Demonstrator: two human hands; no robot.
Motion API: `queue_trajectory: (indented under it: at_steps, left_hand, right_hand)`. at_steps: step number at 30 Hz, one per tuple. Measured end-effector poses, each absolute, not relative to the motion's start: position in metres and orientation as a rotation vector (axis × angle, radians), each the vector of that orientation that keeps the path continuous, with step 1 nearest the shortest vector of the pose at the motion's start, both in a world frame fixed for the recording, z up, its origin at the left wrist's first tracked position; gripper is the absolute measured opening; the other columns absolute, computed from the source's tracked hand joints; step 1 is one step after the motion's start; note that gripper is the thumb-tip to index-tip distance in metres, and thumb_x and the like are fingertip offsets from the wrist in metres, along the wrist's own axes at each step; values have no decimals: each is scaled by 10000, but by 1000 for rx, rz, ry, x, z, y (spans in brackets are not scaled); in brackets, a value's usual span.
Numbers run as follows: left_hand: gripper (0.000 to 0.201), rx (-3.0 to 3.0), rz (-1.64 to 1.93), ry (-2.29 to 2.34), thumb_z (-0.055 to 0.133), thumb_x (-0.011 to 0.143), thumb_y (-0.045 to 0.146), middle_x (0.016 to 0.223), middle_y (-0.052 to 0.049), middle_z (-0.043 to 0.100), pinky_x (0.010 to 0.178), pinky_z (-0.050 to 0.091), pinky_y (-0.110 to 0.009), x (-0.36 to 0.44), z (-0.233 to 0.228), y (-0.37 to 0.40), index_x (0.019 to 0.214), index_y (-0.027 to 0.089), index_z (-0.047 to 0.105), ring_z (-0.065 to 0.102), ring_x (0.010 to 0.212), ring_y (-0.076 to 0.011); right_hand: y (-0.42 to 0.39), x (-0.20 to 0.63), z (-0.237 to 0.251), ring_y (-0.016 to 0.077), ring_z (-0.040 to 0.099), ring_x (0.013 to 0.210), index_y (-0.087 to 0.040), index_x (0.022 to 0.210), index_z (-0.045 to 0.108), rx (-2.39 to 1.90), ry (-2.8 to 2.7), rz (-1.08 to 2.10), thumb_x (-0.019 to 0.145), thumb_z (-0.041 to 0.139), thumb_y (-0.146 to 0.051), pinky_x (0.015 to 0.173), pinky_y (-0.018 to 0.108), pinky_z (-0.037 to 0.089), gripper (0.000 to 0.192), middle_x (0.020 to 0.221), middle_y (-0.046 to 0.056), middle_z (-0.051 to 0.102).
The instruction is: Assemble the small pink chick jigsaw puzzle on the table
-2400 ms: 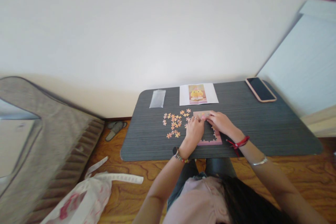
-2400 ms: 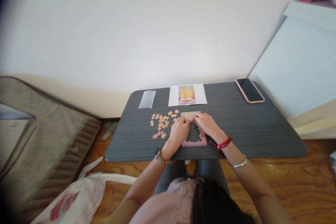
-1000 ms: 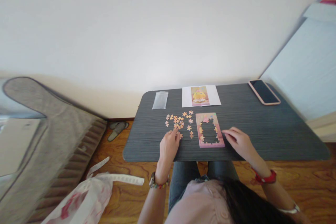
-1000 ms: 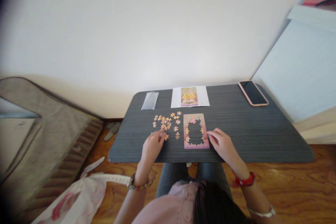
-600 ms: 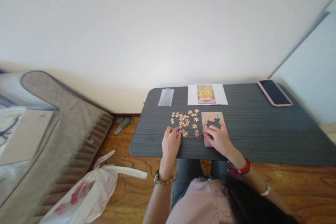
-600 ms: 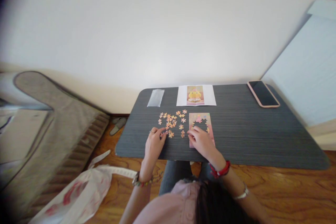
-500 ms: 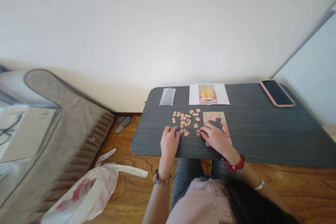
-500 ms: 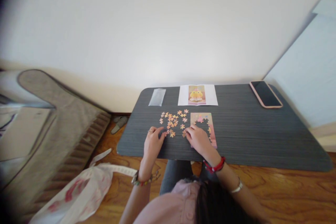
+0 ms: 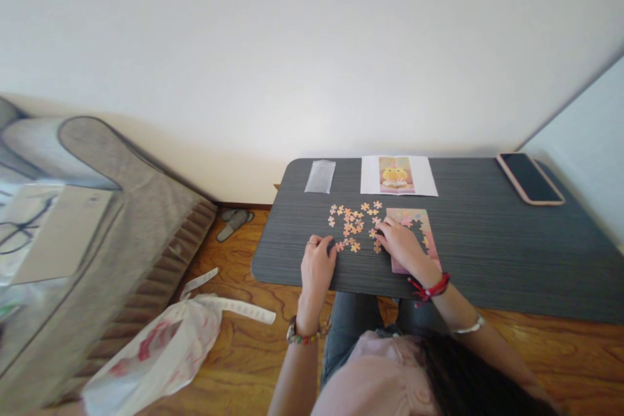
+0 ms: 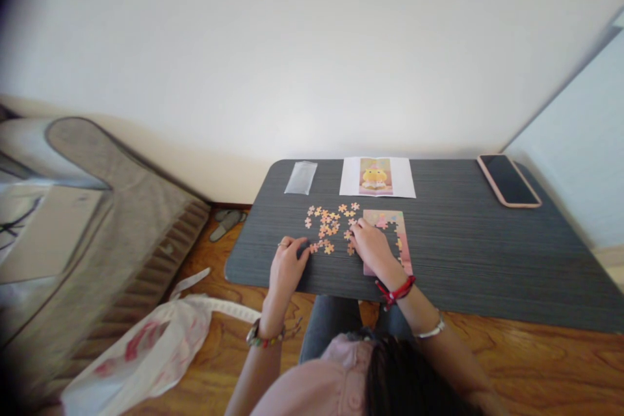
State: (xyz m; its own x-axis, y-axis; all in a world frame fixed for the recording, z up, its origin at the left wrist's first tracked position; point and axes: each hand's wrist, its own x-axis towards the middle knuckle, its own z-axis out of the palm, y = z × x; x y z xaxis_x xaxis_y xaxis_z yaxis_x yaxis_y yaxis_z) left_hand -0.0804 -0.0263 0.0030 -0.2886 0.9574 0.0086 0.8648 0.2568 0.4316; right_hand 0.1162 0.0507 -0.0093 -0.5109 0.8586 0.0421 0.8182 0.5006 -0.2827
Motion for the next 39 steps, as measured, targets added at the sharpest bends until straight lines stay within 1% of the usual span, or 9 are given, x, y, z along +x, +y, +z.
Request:
queue_trajectory:
  at_steps: [4,10,15,21,26,30,35,39]
  left_hand:
    - [239,1699,513,2269,536,821,239,939,-47,560,813,458,-263,-81,2,-27,1038,207,630,554,914,-172]
    - [235,1708,501,2252,529,832,261,938,-53,561,810,458,-257,-81,1,-27,1032,191,632,558,906,-167]
    - [232,1722,499,2267,514,835,236,967,-52,560,794,458,-251,-81,4,-19,1035,203,625,557,911,-165]
    - [230,1734,459,2325,504,842,248,974,-47,560,732,454,-245,-78,8,-1,1043,225,614,551,903,-166]
    - [196,1647,395,2524,485,851,294,974,-68,556,703,447,-256,-78,9,13,946,204,631,535,929,-192]
    - [198,1625,360,2527,472,857,308,969,-72,552,684,444,-260,-76,11,19,906,201,631,527,946,-201]
    - [157,1696,399,2373,535,829,303,959,-53,545,730,437,-254,-66,13,18,927,216,621,523,943,-182]
    - [173,1724,382,2321,509,846,329,943,-55,543,762,427,-261,-58,12,17,896,208,623,520,953,-182]
  right_hand:
    - [56,117,-14,155,563,759,-184,874,600,-1440,-2567,360,869,489,-240,673,260,413,125,912,58,587]
    - [57,120,-17,164,562,831,-178,904,590,-1403,-2561,386,879,476,-239,723,265,417,132,934,62,588]
    - [56,120,-12,166,560,805,-186,876,591,-1413,-2567,346,879,474,-242,707,271,416,130,909,57,589]
    - [53,121,-8,167,561,789,-182,863,593,-1414,-2554,326,889,455,-254,707,270,417,157,905,62,589]
    - [54,126,-21,174,567,823,-183,868,592,-1429,-2529,349,888,445,-255,723,278,426,165,925,65,591]
    - [54,129,-30,171,571,819,-197,881,594,-1435,-2517,361,892,432,-270,723,283,433,178,908,58,594]
    - [55,132,-35,187,570,859,-219,892,591,-1419,-2520,342,893,428,-302,747,294,437,183,928,58,598]
    - [54,130,-33,191,571,857,-221,917,595,-1405,-2495,359,891,424,-300,761,302,439,190,939,65,601]
